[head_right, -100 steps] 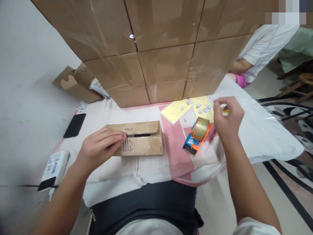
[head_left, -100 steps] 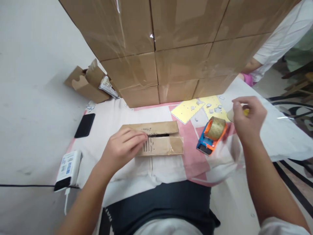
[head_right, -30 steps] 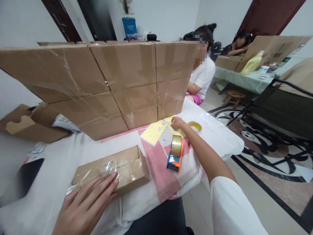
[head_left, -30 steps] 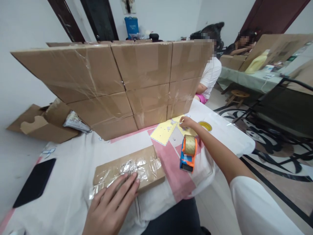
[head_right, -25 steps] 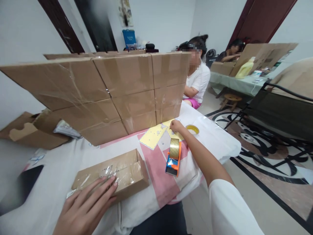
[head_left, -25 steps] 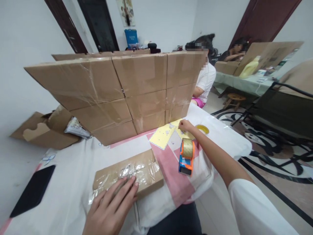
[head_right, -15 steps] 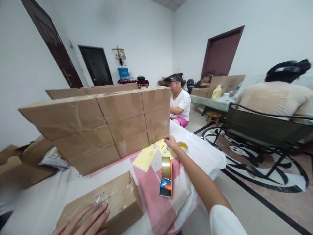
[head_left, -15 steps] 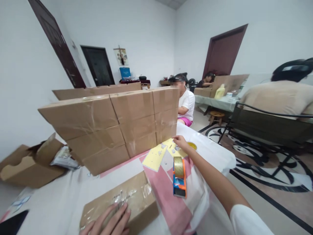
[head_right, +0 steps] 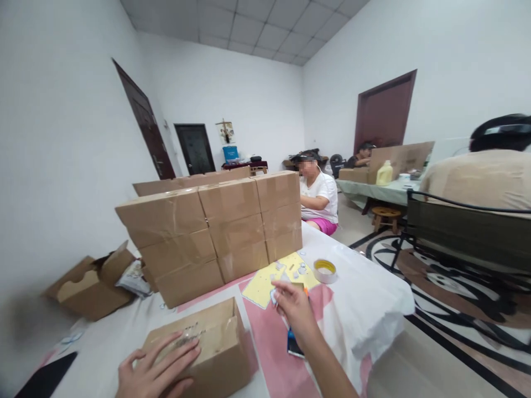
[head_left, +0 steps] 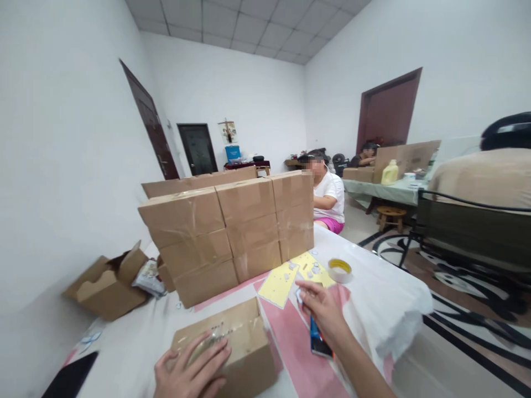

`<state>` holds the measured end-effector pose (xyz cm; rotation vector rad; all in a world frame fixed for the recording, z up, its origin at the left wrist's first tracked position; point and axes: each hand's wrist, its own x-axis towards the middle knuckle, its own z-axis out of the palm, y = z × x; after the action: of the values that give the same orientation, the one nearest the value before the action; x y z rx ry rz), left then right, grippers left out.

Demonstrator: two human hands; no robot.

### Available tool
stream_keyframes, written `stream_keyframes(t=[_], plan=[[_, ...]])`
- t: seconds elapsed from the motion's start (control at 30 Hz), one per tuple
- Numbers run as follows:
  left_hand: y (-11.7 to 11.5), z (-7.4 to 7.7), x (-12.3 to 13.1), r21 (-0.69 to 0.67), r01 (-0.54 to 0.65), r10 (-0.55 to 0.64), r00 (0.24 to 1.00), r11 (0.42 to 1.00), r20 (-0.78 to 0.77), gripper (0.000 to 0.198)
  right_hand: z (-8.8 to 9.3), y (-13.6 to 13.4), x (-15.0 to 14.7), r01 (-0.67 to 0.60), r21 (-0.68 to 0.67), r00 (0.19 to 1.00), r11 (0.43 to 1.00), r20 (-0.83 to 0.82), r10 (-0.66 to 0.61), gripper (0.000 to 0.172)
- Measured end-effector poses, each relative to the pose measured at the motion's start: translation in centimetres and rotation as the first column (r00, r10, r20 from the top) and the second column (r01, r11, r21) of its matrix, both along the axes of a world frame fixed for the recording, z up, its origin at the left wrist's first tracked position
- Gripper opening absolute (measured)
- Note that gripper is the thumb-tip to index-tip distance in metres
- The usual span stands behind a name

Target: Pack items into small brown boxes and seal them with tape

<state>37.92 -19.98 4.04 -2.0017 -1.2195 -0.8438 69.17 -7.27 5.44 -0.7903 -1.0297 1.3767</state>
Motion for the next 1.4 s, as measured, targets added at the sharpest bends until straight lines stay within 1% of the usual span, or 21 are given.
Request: stream_keyframes(t=[0.1,0.23,0.3,0.4,0.53,0.6,0.67,0.77,0.87,0.93,1.0,1.1,1.2,1.27,1.4], plan=[[-0.4,0.3,-0.2,-0.035,-0.061,0.057,0.992,0.997,-0.116,0.024,-2.1,-1.3,-1.9,-0.053,-0.055,0.998,0.997,-0.023,0.052,0.049],[-1.2,1.0,-0.4,-0.114,-0.116,0.079,0.953,0.987,-0.292,0.031,-4.2,-1.9,-3.9,-0.064,-0.129,0.996,0.99,-0.069,0.056,0.054],[-1.3,1.3,-0.5,-0.126,-0.114,0.066,0.94,0.986,-0.334,0.034,-5.1,-2.0,-4.6,-0.086,-0.161,0.994,0.983,-0.084,0.073,0.055],[-1.3,1.5,-0.8,-0.103,-0.099,0.054,0.927,0.99,-0.372,0.037,-6.3,-2.0,-5.4,-0.119,-0.214,0.987,0.97,-0.131,0.092,0.056],[-1.2,1.2,-1.1,-0.086,-0.088,0.044,0.907,0.992,-0.419,0.04,-7.4,-2.1,-6.0,-0.117,-0.25,0.971,0.961,-0.231,0.058,0.06],[-1.3,1.0,-1.1,-0.111,-0.097,0.044,0.914,0.989,-0.404,0.038,-7.5,-2.3,-6.0,-0.126,-0.261,0.964,0.957,-0.261,0.056,0.065],[-1.4,0.9,-1.0,-0.161,-0.104,0.038,0.928,0.981,-0.371,0.037,-7.3,-2.6,-5.9,-0.139,-0.268,0.961,0.953,-0.267,0.065,0.064],[-1.5,1.0,-0.9,-0.23,-0.086,0.006,0.945,0.969,-0.328,0.038,-7.0,-2.8,-5.6,-0.157,-0.28,0.965,0.947,-0.249,0.086,0.055],[-1.9,1.5,-0.4,-0.29,-0.068,-0.017,0.959,0.955,-0.283,0.039,-6.6,-3.0,-5.3,-0.165,-0.288,0.97,0.943,-0.219,0.103,0.046],[-2.2,2.0,0.0,-0.339,-0.057,-0.023,0.974,0.939,-0.227,0.038,-6.3,-3.0,-5.1,-0.184,-0.301,0.969,0.936,-0.215,0.121,0.039],[-2.5,2.3,0.2,-0.395,-0.05,-0.012,0.988,0.917,-0.155,0.038,-6.2,-2.8,-5.0,-0.231,-0.325,0.958,0.917,-0.242,0.156,0.036],[-2.5,2.5,0.1,-0.452,-0.055,0.027,0.997,0.89,-0.069,0.036,-6.6,-2.4,-5.3,-0.289,-0.36,0.941,0.887,-0.279,0.193,0.035],[-2.7,2.6,0.0,-0.517,-0.034,0.023,0.999,0.855,-0.027,0.036,-7.2,-2.5,-5.6,-0.331,-0.436,0.93,0.837,-0.3,0.212,0.038],[-2.9,2.6,0.1,-0.52,-0.022,0.025,1.0,0.854,-0.002,0.036,-7.7,-2.7,-5.9,-0.363,-0.46,0.919,0.811,-0.32,0.23,0.038],[-3.0,2.6,0.3,-0.507,-0.01,0.036,0.998,0.862,0.041,0.036,-8.1,-2.8,-6.5,-0.408,-0.438,0.906,0.801,-0.303,0.295,0.037]])
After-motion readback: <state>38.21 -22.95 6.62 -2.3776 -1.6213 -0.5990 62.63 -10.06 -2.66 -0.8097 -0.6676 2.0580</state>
